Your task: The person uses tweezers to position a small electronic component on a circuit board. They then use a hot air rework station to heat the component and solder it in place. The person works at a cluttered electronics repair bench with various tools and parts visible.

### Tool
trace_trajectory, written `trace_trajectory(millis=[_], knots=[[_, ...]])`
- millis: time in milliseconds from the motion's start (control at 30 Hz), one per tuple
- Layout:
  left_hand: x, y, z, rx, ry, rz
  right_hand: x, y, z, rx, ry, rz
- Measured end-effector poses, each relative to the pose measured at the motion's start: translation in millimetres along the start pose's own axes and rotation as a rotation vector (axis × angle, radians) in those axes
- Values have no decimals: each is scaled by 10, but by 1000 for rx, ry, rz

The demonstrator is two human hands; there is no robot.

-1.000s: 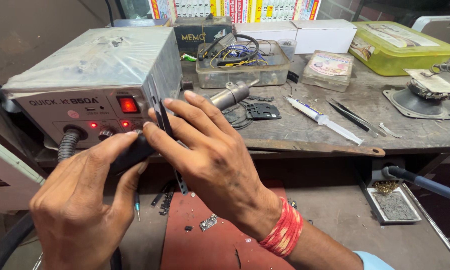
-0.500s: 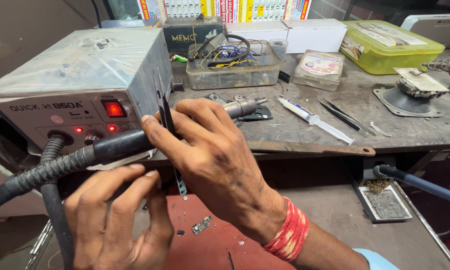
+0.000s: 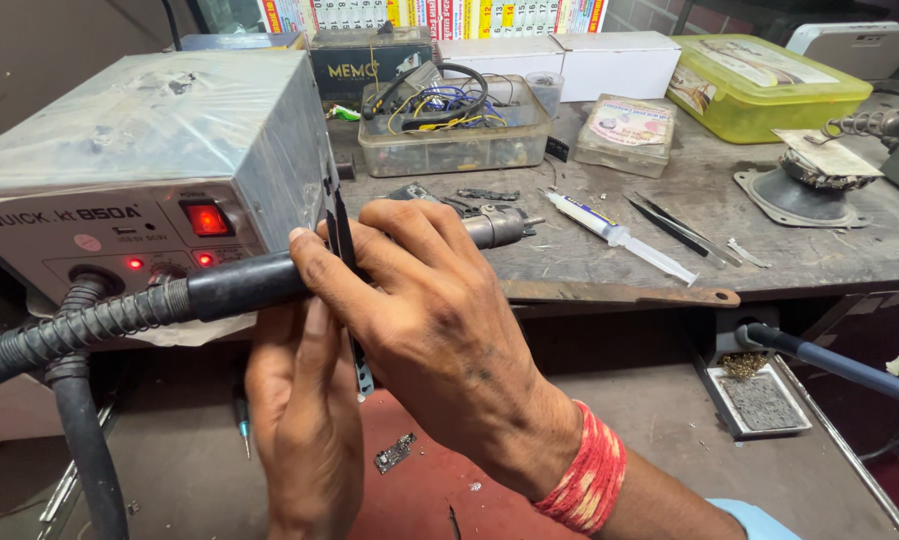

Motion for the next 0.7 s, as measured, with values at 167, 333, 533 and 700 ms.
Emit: trace_trajectory(millis=[167,333,533,700], knots=[[-97,-35,-18,7,24,6,17,-17,20,-1,-6,15],[-120,-17,-73,45,-5,34,21,-9,22,-4,-10,-8],[-58,-14,-88,76,-51,-135,29,-5,22,-2,-27,-35],[-8,-24,-99,55,-39,-176,27,21,18,-1,-25,-22]])
Point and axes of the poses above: each hand's wrist, its own z-axis away from the middle knuckle, its own y-axis out of the back of the hand, x = y × z, the point moved 7 cm from there along -z, towards the middle knuckle, and after that the axes turned 7 degrees about -z, right-handed, at the moved point
